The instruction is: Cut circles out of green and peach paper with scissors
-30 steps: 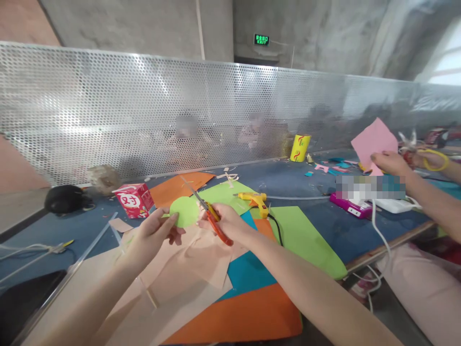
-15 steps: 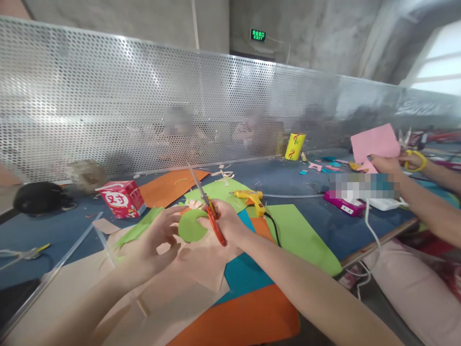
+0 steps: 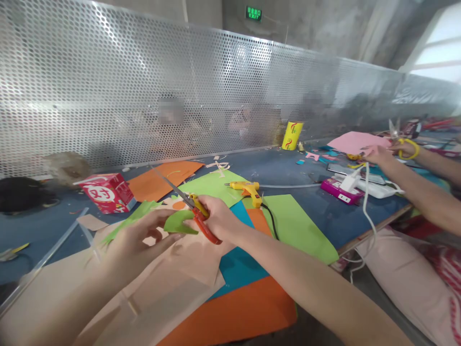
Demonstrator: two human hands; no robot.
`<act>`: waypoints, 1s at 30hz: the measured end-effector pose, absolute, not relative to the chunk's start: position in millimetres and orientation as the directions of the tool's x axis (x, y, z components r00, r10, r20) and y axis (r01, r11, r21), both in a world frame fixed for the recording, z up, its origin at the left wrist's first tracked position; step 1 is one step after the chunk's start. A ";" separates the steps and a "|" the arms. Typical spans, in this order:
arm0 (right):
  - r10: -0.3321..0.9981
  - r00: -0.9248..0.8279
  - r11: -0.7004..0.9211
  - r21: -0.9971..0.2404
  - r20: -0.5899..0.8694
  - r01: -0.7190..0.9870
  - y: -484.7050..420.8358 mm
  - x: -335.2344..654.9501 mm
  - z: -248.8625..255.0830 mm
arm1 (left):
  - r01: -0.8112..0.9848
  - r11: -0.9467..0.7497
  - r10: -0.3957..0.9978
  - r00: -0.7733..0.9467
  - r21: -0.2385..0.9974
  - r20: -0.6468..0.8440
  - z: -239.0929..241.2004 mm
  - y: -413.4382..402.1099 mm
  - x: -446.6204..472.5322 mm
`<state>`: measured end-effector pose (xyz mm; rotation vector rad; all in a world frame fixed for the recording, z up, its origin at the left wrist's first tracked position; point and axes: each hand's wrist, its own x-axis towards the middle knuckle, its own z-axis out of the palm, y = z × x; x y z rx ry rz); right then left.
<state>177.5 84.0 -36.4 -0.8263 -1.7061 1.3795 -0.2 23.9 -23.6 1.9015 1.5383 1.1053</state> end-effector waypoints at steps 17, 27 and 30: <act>0.877 -0.426 0.203 -0.975 0.223 -0.093 77.5 176.3 -22.7 | 0.191 -0.146 0.988 -0.018 0.971 0.152 -18.6 22.5 6.1; 0.884 -0.404 0.219 -0.972 0.236 -0.088 78.4 178.9 -25.7 | 0.178 -0.196 0.976 -0.062 0.964 0.210 -21.4 25.4 4.9; 0.884 -0.395 0.227 -0.968 0.250 -0.105 82.2 176.9 -31.5 | 0.153 -0.172 0.981 -0.062 0.973 0.183 -22.3 26.2 6.2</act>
